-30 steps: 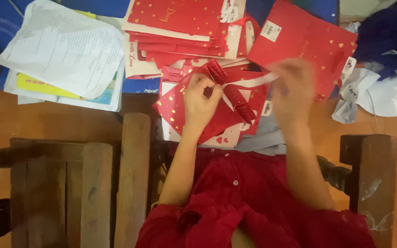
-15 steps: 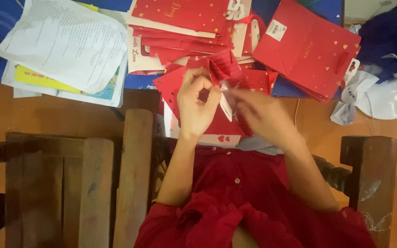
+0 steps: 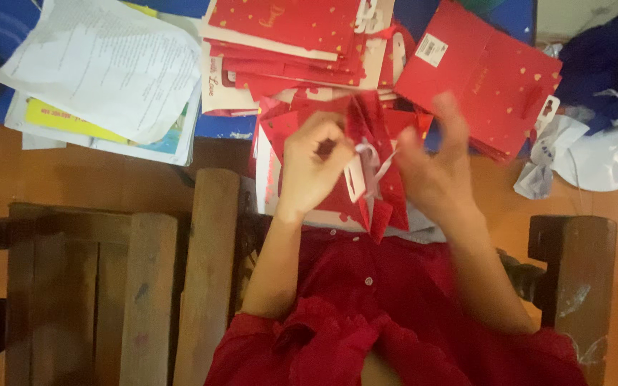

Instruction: The person assembles red Valentine's Day gift bags by threading white handles through the bag slots and securing them with red ribbons. The person works on multiple bags one at a time, placing each completed bag aside.

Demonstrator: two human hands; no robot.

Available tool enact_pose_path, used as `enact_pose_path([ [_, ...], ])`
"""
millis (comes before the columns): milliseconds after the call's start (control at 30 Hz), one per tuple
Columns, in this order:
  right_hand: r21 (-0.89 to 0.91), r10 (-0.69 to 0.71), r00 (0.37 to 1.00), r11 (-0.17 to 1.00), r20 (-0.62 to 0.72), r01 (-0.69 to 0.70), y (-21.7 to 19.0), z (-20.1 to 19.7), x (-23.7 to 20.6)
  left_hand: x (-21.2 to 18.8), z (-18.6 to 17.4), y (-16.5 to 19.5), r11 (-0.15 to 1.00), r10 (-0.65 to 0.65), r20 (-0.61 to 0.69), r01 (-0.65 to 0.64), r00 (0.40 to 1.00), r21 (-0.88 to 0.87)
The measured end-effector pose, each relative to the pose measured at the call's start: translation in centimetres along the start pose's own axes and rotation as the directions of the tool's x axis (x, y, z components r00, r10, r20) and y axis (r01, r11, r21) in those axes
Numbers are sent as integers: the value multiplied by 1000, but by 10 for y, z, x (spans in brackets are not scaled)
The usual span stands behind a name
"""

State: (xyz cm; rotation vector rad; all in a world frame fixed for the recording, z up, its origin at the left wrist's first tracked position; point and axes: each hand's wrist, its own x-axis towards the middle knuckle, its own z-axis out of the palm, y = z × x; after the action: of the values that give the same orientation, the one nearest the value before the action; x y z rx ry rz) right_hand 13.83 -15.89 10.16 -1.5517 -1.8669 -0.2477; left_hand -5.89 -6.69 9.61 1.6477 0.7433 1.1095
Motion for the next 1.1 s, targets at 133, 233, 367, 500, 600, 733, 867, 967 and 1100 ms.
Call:
enact_pose_path([
  [133,-125,-299,950,950,-87,287,10,18,7,2,2,24,992,-125,167,120,978,42],
  [233,-88,-237,965,970,-111,228,21,16,2,0,-5,56,981,-196,195,188,961,58],
  [367,234,51,991,972,-127,-21,33,17,-13,-27,-25,101,951,192,48,-198,980,238],
  [500,694,589,806,607,-67,-387,33,31,-28,-30,-26,101,748,564,-192,-398,803,531],
  [600,911,697,714,248,68,-329,36,45,-23,-15,-6,74,817,452,-174,-328,875,474],
  [733,918,709,587,-251,391,-307,39,51,-24,3,26,34,893,288,-89,-234,953,385],
  [867,818,646,502,-442,575,-369,42,57,-42,-7,49,10,875,322,-84,-263,943,406],
  [967,786,674,458,-314,580,-533,48,71,-49,-8,55,-11,829,293,27,-268,956,490],
  [1100,544,672,689,483,273,-686,46,77,-54,-1,63,-42,813,65,50,-82,997,576],
])
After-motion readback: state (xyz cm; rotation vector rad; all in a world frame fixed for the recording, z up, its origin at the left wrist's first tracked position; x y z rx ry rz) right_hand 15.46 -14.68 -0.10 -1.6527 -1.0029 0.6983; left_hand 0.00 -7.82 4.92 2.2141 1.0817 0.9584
